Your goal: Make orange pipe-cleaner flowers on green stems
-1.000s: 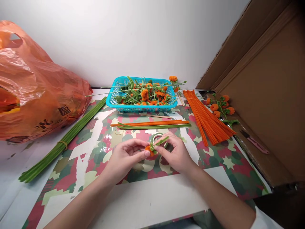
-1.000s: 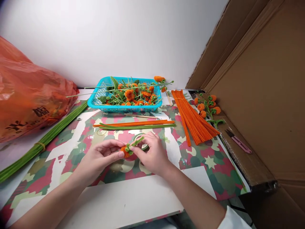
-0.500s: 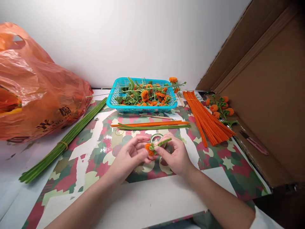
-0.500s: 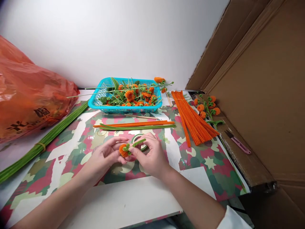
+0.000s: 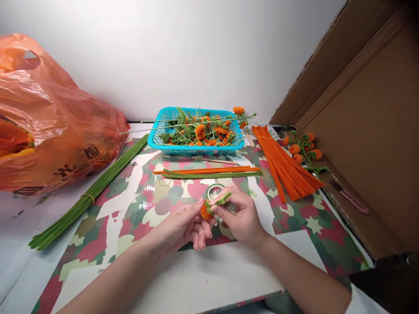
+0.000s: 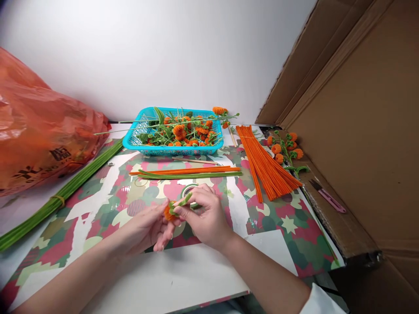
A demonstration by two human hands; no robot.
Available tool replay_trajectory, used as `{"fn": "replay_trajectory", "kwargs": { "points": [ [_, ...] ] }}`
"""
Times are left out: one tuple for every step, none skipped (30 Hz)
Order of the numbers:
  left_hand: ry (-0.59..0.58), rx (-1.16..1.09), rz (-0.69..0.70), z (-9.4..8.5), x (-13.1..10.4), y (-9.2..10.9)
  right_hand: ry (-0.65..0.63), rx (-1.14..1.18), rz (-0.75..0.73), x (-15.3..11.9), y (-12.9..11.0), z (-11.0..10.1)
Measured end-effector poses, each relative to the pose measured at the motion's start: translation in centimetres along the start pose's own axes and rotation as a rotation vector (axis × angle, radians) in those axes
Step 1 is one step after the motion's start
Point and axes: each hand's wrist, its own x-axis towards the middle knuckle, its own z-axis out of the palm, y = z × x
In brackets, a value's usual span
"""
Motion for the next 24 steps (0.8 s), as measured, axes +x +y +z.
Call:
{"fn": "replay_trajectory", "kwargs": {
  "points": [
    [0.0,0.006,-0.004,0.07,0.02,-0.03,0.007,-0.004,0.009,-0.02,-0.01,-0.01],
    [0.016,0.023,0.024,0.15,0.03,-0.06,0.021,-0.008,0.026,-0.05,-0.02,-0.01],
    [0.047,0.045,0.083,0.23,0.03,-0.09,0.036,-0.009,0.049,-0.08,-0.03,0.0],
    [0.088,0.069,0.158,0.29,0.02,-0.14,0.05,-0.006,0.073,-0.11,-0.02,0.03],
    [0.129,0.094,0.231,0.35,0.0,-0.18,0.059,-0.003,0.095,-0.14,-0.01,0.07],
    [0.168,0.121,0.29,0.38,-0.03,-0.21,0.065,-0.001,0.113,-0.17,0.02,0.13],
    [0.198,0.146,0.326,0.4,-0.06,-0.24,0.067,-0.001,0.123,-0.18,0.06,0.19],
    [0.222,0.167,0.341,0.41,-0.09,-0.23,0.064,-0.004,0.126,-0.19,0.11,0.25],
    [0.24,0.187,0.337,0.39,-0.13,-0.21,0.06,-0.009,0.125,-0.18,0.17,0.29],
    [0.254,0.205,0.324,0.37,-0.16,-0.16,0.055,-0.014,0.124,-0.16,0.22,0.3],
    [0.266,0.216,0.307,0.33,-0.19,-0.09,0.046,-0.018,0.122,-0.13,0.28,0.28],
    [0.271,0.219,0.29,0.27,-0.21,-0.03,0.032,-0.024,0.121,-0.09,0.32,0.22],
    [0.27,0.218,0.276,0.21,-0.22,0.03,0.01,-0.03,0.12,-0.05,0.34,0.12],
    [0.264,0.214,0.267,0.14,-0.22,0.08,-0.015,-0.037,0.119,-0.01,0.35,0.01],
    [0.255,0.206,0.262,0.07,-0.22,0.1,-0.04,-0.046,0.118,0.02,0.34,-0.12],
    [0.244,0.198,0.258,0.01,-0.2,0.11,-0.063,-0.059,0.12,0.04,0.32,-0.24],
    [0.231,0.189,0.255,-0.03,-0.18,0.11,-0.082,-0.073,0.121,0.06,0.28,-0.35],
    [0.219,0.18,0.251,-0.05,-0.17,0.1,-0.093,-0.09,0.118,0.07,0.24,-0.44],
    [0.209,0.175,0.243,-0.05,-0.16,0.1,-0.098,-0.108,0.111,0.07,0.21,-0.49],
    [0.2,0.17,0.233,-0.04,-0.16,0.11,-0.102,-0.13,0.101,0.08,0.17,-0.53],
    [0.193,0.168,0.223,-0.01,-0.16,0.14,-0.105,-0.153,0.085,0.08,0.14,-0.54],
    [0.187,0.166,0.211,0.02,-0.17,0.18,-0.105,-0.176,0.064,0.08,0.12,-0.54],
    [0.18,0.163,0.199,0.04,-0.19,0.22,-0.103,-0.201,0.039,0.08,0.1,-0.52],
    [0.17,0.158,0.185,0.05,-0.2,0.25,-0.098,-0.228,0.015,0.08,0.09,-0.5]
  ]
}}
